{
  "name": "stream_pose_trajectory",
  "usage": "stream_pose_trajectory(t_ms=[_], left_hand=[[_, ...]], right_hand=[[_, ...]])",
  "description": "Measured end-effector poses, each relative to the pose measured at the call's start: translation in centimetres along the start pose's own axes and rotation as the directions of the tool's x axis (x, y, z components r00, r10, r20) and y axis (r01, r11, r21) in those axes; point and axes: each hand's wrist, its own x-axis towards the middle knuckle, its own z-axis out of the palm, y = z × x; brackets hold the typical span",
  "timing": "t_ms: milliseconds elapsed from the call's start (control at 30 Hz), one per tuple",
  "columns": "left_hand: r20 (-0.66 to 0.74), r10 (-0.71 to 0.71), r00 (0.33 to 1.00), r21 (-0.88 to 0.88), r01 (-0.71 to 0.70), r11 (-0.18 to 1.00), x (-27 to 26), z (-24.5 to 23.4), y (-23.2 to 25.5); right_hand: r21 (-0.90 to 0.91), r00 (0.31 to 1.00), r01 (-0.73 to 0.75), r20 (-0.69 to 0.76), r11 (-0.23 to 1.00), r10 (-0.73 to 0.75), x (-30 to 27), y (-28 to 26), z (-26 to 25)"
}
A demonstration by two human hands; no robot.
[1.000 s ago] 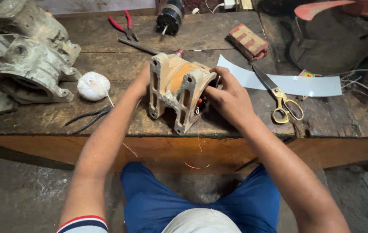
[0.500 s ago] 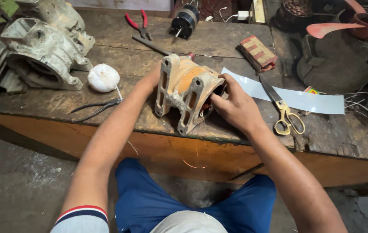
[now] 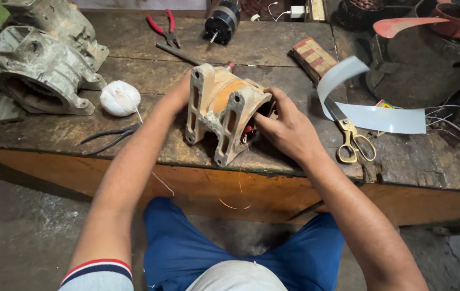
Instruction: The person inserts copper wire coils into the slots of a motor stator, then cuts and places white insulating strips between the coils. The person repeats this process for multiple slots, adjusting the coils and strips by hand.
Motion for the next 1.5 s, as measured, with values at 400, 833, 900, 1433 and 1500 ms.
stream_pose_trajectory(t_ms=[400,833,900,1433,1500], left_hand=[[-0.508,0.747,0.429,0.793,-0.107,0.6,-14.0,7.3,15.4],[-0.29,0.677,0.677,0.882,-0.085,0.463,-14.5,17.1,11.7],[-0.276,0.672,0.687,0.889,-0.083,0.45,-14.2,17.3,11.0],[0.09,0.723,0.685,0.74,-0.532,0.412,-16.8,16.5,12.9],[0.228,0.784,0.577,0.911,-0.411,0.038,-15.1,20.0,13.3]], right_hand=[[0.2,0.997,-0.069,0.046,0.977,0.061,-0.6,0.8,-0.9],[-0.075,0.99,0.045,0.138,0.996,-0.034,2.2,0.1,-2.9],[-0.098,0.994,0.021,0.11,0.995,-0.01,2.0,-0.1,-2.8],[-0.276,0.84,-0.543,-0.202,0.793,0.504,-8.3,-2.8,-7.4],[-0.402,0.841,-0.539,-0.212,0.74,0.497,-9.8,-2.7,-6.6]])
